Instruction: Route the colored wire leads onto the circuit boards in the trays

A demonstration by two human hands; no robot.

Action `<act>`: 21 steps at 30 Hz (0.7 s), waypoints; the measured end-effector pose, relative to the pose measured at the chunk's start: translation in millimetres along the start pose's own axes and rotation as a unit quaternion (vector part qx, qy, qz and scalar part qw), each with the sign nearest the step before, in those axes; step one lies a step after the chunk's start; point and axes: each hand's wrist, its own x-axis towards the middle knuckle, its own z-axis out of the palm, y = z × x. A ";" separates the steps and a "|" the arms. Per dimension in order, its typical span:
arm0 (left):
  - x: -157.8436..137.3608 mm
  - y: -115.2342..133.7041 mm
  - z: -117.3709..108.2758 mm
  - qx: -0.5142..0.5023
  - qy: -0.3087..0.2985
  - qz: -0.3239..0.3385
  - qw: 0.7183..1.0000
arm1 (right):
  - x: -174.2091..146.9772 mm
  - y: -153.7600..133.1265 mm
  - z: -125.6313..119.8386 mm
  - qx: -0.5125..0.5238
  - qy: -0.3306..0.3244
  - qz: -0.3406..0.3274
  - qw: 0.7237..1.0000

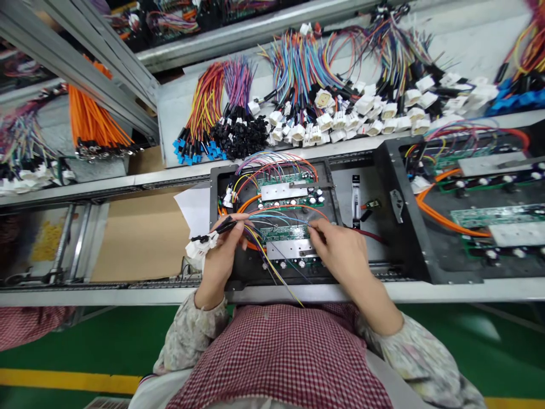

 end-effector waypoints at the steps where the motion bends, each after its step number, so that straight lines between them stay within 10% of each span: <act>1: 0.0 -0.5 0.1 -0.005 -0.001 0.001 1.000 | 0.2 0.2 -0.6 0.001 -0.002 -0.006 1.000; 7: -0.3 0.8 0.4 0.012 0.003 0.000 1.000 | -10.4 -15.0 -17.5 0.038 0.055 -0.019 0.998; 11: -0.2 0.8 0.2 0.002 -0.006 0.007 1.000 | -23.4 -26.7 -28.7 0.007 -0.047 -0.091 0.995; 17: -1.2 -3.2 -1.9 -0.011 -0.013 -0.014 1.000 | -17.9 -9.2 -30.1 0.024 0.056 0.014 0.998; 21: -1.6 -3.0 -2.5 0.007 -0.014 -0.016 1.000 | -9.4 -0.2 -17.8 -0.005 0.013 0.015 1.000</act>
